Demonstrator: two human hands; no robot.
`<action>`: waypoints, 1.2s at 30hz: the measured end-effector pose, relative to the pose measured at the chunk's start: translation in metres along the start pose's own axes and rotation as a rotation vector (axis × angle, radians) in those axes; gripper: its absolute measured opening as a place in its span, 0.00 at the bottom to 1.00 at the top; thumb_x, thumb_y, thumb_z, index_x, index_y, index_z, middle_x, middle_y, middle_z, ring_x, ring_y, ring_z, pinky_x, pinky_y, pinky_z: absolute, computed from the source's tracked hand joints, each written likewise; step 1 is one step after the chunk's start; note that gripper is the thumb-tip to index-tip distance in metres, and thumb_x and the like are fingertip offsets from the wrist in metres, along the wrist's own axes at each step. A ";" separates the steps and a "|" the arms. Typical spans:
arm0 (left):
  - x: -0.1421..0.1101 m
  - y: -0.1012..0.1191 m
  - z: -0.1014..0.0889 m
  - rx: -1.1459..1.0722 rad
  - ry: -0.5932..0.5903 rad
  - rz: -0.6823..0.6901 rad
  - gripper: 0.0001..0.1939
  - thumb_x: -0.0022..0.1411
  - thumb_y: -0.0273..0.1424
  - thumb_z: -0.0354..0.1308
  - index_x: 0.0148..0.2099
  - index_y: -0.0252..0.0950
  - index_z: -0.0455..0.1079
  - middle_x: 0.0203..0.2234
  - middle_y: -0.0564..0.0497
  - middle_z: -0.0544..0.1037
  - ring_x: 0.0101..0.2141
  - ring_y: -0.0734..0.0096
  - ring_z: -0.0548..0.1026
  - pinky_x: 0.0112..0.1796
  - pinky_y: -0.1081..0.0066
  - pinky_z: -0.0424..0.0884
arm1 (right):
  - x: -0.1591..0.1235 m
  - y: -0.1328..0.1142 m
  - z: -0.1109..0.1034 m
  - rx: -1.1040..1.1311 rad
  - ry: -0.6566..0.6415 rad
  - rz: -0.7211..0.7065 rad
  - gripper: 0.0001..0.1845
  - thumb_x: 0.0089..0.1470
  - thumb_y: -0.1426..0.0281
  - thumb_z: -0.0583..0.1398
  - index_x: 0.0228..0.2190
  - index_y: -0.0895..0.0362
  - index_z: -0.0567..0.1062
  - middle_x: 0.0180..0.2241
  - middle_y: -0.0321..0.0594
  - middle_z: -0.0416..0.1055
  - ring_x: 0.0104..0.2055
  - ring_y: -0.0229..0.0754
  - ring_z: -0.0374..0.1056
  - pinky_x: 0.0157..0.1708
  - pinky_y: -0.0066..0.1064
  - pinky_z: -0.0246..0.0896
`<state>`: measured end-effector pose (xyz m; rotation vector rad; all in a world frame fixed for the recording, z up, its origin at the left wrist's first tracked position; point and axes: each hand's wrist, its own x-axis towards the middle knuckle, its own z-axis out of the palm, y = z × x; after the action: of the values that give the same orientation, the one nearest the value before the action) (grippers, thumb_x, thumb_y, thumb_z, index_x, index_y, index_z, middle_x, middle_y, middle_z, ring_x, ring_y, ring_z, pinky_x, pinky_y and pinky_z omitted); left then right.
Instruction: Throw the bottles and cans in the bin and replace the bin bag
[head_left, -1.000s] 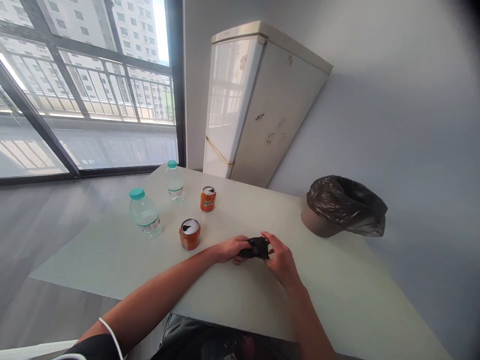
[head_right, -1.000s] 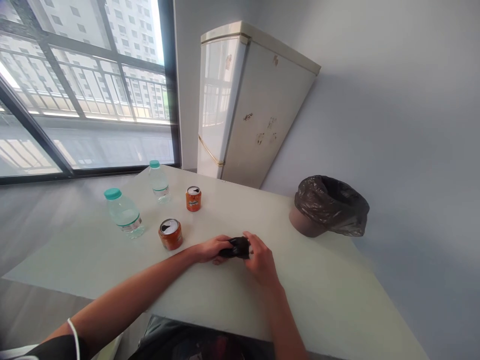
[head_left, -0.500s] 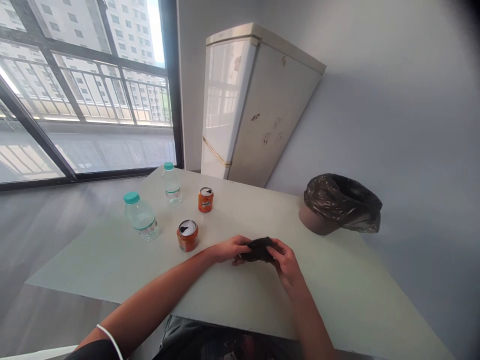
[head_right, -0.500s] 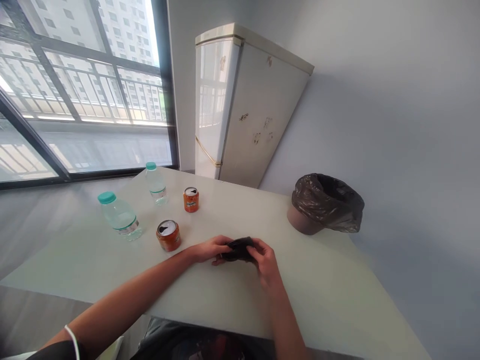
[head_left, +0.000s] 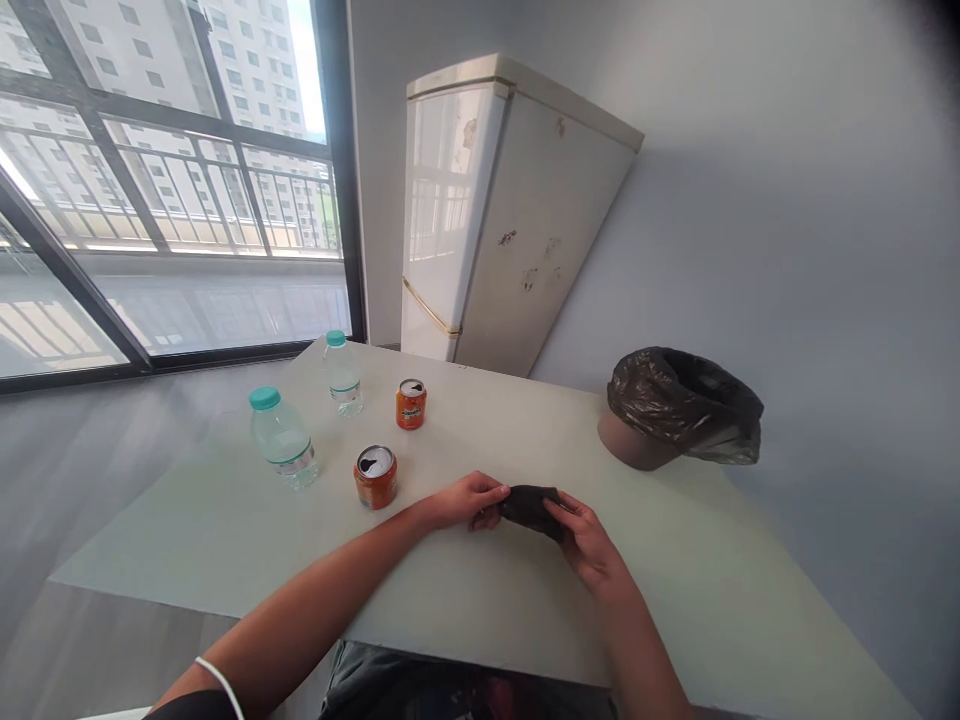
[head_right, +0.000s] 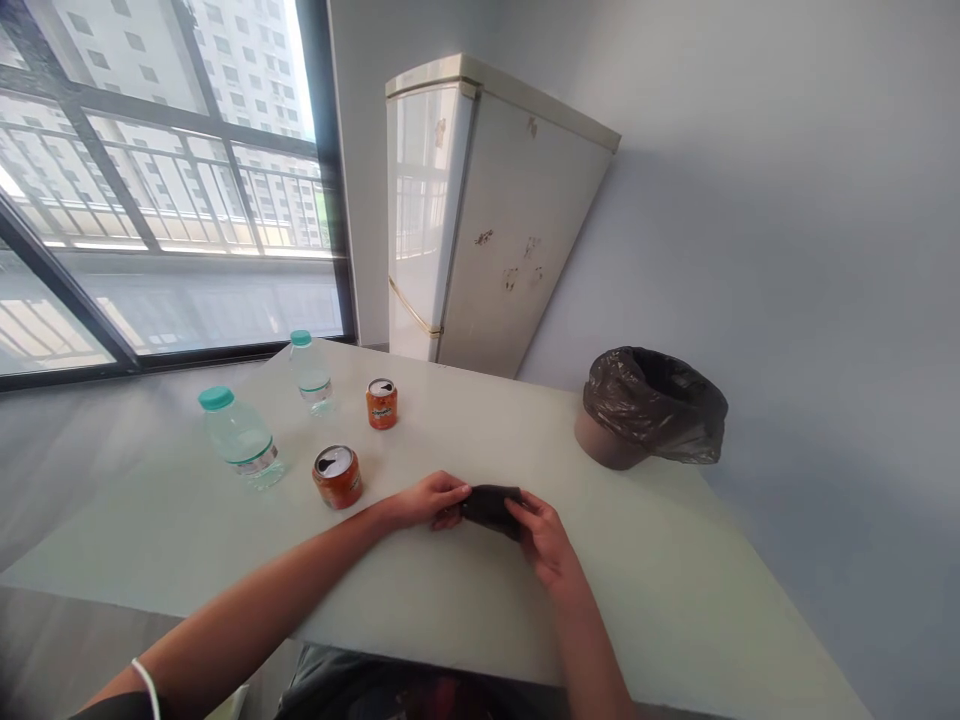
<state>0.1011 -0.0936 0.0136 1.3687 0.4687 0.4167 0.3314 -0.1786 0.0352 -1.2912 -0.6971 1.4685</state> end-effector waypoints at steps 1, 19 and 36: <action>0.001 -0.002 -0.002 -0.023 0.025 0.008 0.32 0.66 0.60 0.53 0.33 0.32 0.69 0.19 0.54 0.71 0.16 0.79 0.64 0.19 0.74 0.58 | 0.000 -0.003 -0.009 -0.006 0.072 -0.026 0.27 0.36 0.59 0.78 0.37 0.59 0.82 0.39 0.45 0.82 0.40 0.47 0.77 0.42 0.34 0.70; 0.003 0.005 -0.004 0.018 0.057 -0.019 0.23 0.65 0.51 0.59 0.37 0.33 0.72 0.20 0.58 0.65 0.18 0.80 0.61 0.22 0.74 0.55 | -0.046 -0.002 -0.259 -1.588 0.574 -0.350 0.25 0.52 0.51 0.54 0.35 0.54 0.81 0.46 0.50 0.79 0.48 0.60 0.74 0.46 0.48 0.70; -0.010 0.009 -0.004 -0.052 -0.249 0.034 0.34 0.66 0.50 0.61 0.18 0.38 0.51 0.15 0.58 0.54 0.19 0.80 0.50 0.23 0.68 0.47 | 0.009 -0.201 -0.153 -1.655 0.788 -1.091 0.27 0.65 0.56 0.56 0.56 0.61 0.73 0.55 0.55 0.74 0.57 0.52 0.67 0.53 0.38 0.59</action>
<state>0.0903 -0.0940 0.0229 1.3584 0.2283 0.2792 0.5390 -0.1362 0.1727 -1.8303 -1.7152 -0.8253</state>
